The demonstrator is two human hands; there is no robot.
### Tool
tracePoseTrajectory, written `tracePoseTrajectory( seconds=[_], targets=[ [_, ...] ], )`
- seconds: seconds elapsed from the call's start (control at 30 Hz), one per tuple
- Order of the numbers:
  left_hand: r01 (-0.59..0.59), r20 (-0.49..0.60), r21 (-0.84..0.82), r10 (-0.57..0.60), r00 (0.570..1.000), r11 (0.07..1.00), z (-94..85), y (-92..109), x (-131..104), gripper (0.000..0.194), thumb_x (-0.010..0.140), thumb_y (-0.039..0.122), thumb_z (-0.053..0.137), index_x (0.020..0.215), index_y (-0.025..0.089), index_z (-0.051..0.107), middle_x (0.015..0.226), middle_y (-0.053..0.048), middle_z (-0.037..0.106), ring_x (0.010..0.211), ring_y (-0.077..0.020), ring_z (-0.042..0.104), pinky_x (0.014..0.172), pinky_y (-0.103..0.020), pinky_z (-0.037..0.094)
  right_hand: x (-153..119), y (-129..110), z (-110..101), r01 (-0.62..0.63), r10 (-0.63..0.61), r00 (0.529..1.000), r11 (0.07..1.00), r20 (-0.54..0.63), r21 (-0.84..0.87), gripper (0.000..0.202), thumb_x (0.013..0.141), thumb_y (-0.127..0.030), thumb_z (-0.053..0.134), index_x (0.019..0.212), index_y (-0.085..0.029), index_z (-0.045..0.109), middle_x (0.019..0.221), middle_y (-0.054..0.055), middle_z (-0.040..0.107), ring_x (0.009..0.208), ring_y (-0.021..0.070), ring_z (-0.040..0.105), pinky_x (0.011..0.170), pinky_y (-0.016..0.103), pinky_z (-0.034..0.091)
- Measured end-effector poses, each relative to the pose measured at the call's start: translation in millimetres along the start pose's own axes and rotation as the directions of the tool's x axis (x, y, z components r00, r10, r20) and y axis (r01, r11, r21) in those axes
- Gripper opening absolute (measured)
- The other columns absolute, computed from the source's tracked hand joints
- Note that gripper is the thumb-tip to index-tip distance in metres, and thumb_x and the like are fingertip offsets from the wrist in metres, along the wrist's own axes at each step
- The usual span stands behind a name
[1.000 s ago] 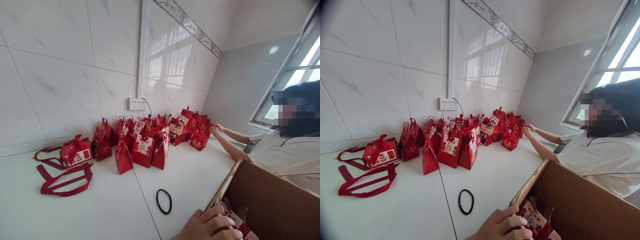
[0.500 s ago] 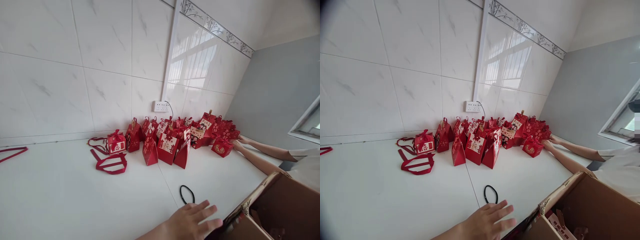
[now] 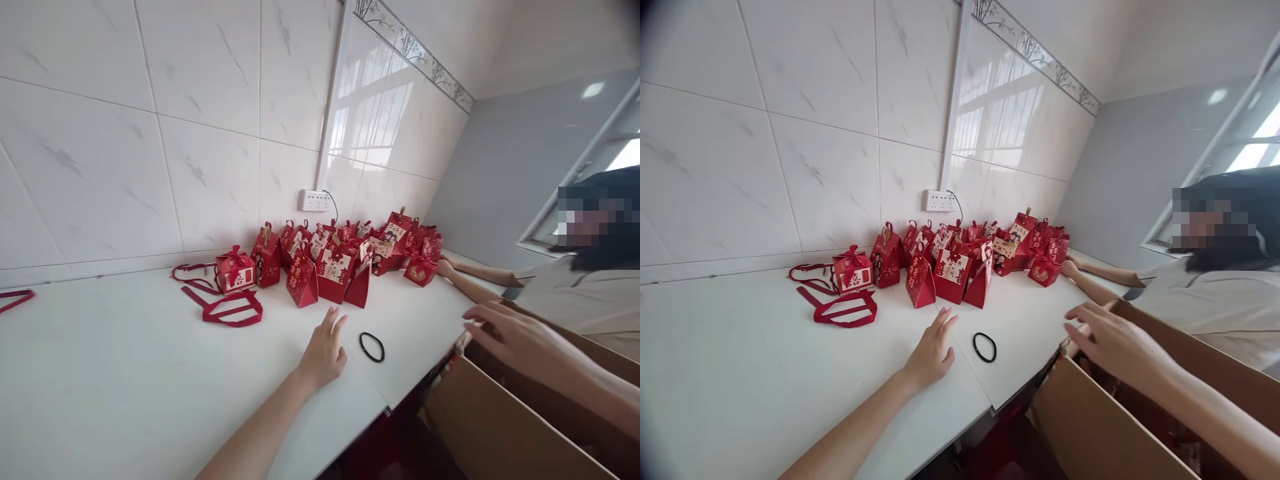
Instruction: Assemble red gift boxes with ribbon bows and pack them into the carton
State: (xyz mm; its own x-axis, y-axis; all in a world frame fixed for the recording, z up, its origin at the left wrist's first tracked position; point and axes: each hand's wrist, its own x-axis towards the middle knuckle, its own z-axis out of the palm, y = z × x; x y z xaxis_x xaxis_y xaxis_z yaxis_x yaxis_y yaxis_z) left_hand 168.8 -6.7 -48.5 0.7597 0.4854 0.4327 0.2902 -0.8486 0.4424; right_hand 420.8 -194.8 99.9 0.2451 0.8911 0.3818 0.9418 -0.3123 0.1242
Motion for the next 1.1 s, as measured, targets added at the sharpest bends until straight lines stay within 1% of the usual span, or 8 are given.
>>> tracePoseTrajectory(
  seconds=[0.1, 0.2, 0.37, 0.43, 0.53, 0.63, 0.97, 1.1],
  targets=[
    [0.002, 0.029, 0.017, -0.002, 1.000, 1.000, 1.5, 1.1, -0.6, 0.061, 0.077, 0.004, 0.040, 0.136, 0.015, 0.028, 0.150, -0.018, 0.025, 0.142, -0.0297, 0.012, 0.106, -0.050, 0.035, 3.1, -32.9, -13.5, 0.060, -0.070, 0.973, 0.997, 0.218, 0.050, 0.022, 0.090, -0.037, 0.041, 0.095, -0.027, 0.059, 0.105, 0.006, 0.064, 0.072, 0.0199, 0.066, 0.069, 0.037, 0.052],
    [-0.020, 0.043, 0.022, 0.019, 0.999, 1.000, 2.0, 1.0, -0.5, 0.060, 0.076, 0.003, 0.040, 0.135, 0.015, 0.032, 0.149, -0.016, 0.027, 0.142, -0.0286, 0.014, 0.107, -0.048, 0.035, 13.3, -72.4, -10.4, 0.121, -0.148, 0.922, 0.988, 0.359, 0.095, 0.027, 0.090, -0.035, 0.037, 0.100, -0.023, 0.059, 0.107, 0.008, 0.064, 0.084, 0.0215, 0.066, 0.076, 0.037, 0.050],
    [0.054, 0.031, 0.002, -0.054, 0.998, 0.999, 2.7, -3.7, 1.5, 0.060, 0.077, 0.005, 0.040, 0.135, 0.016, 0.033, 0.150, -0.014, 0.027, 0.143, -0.0275, 0.014, 0.109, -0.048, 0.032, 24.0, -111.9, 32.8, 0.258, -0.284, 0.785, 0.958, 0.550, 0.126, 0.027, 0.088, -0.026, 0.046, 0.110, -0.018, 0.060, 0.111, 0.011, 0.062, 0.095, 0.0254, 0.063, 0.080, 0.037, 0.049],
    [0.062, 0.032, -0.012, -0.061, 0.998, 0.998, 3.2, -5.1, 1.8, 0.060, 0.077, 0.005, 0.041, 0.135, 0.017, 0.034, 0.149, -0.014, 0.028, 0.143, -0.0273, 0.014, 0.110, -0.048, 0.032, 26.7, -119.1, 54.1, 0.283, -0.293, 0.761, 0.953, 0.579, 0.111, 0.030, 0.087, -0.024, 0.049, 0.114, -0.015, 0.059, 0.115, 0.014, 0.059, 0.101, 0.0276, 0.061, 0.080, 0.037, 0.049],
    [0.064, 0.042, -0.016, -0.063, 0.997, 0.998, 3.2, -5.3, 1.8, 0.060, 0.077, 0.005, 0.041, 0.136, 0.016, 0.034, 0.149, -0.014, 0.030, 0.143, -0.0273, 0.014, 0.110, -0.048, 0.031, 30.6, -124.9, 78.2, 0.269, -0.273, 0.765, 0.958, 0.583, 0.095, 0.032, 0.085, -0.022, 0.054, 0.115, -0.013, 0.057, 0.116, 0.017, 0.058, 0.106, 0.0294, 0.059, 0.080, 0.037, 0.049],
    [0.073, 0.056, -0.011, -0.072, 0.996, 0.997, 2.3, -4.2, 2.0, 0.060, 0.077, 0.005, 0.040, 0.136, 0.016, 0.034, 0.148, -0.014, 0.031, 0.142, -0.0273, 0.016, 0.110, -0.048, 0.032, 33.4, -126.1, 90.2, 0.249, -0.262, 0.770, 0.963, 0.582, 0.104, 0.028, 0.085, -0.021, 0.054, 0.111, -0.013, 0.059, 0.112, 0.016, 0.061, 0.105, 0.0283, 0.059, 0.079, 0.036, 0.048],
    [0.053, 0.031, -0.003, -0.053, 0.998, 0.999, 5.4, -7.6, 2.7, 0.058, 0.077, 0.007, 0.040, 0.134, 0.018, 0.038, 0.146, -0.012, 0.036, 0.141, -0.0266, 0.022, 0.108, -0.047, 0.035, 29.0, -126.0, 103.2, 0.180, -0.243, 0.814, 0.969, 0.527, 0.168, 0.022, 0.086, -0.016, 0.047, 0.102, -0.012, 0.062, 0.109, 0.016, 0.063, 0.105, 0.0264, 0.058, 0.083, 0.034, 0.046],
    [0.043, -0.015, 0.026, -0.043, 0.999, 0.999, 13.1, -17.8, 2.6, 0.057, 0.078, 0.010, 0.039, 0.134, 0.020, 0.041, 0.145, -0.010, 0.039, 0.139, -0.0264, 0.027, 0.106, -0.046, 0.038, 32.0, -129.9, 103.2, 0.114, -0.221, 0.831, 0.966, 0.511, 0.232, 0.014, 0.079, -0.018, 0.059, 0.091, -0.013, 0.064, 0.103, 0.013, 0.066, 0.101, 0.0262, 0.059, 0.080, 0.032, 0.046]
  ],
)
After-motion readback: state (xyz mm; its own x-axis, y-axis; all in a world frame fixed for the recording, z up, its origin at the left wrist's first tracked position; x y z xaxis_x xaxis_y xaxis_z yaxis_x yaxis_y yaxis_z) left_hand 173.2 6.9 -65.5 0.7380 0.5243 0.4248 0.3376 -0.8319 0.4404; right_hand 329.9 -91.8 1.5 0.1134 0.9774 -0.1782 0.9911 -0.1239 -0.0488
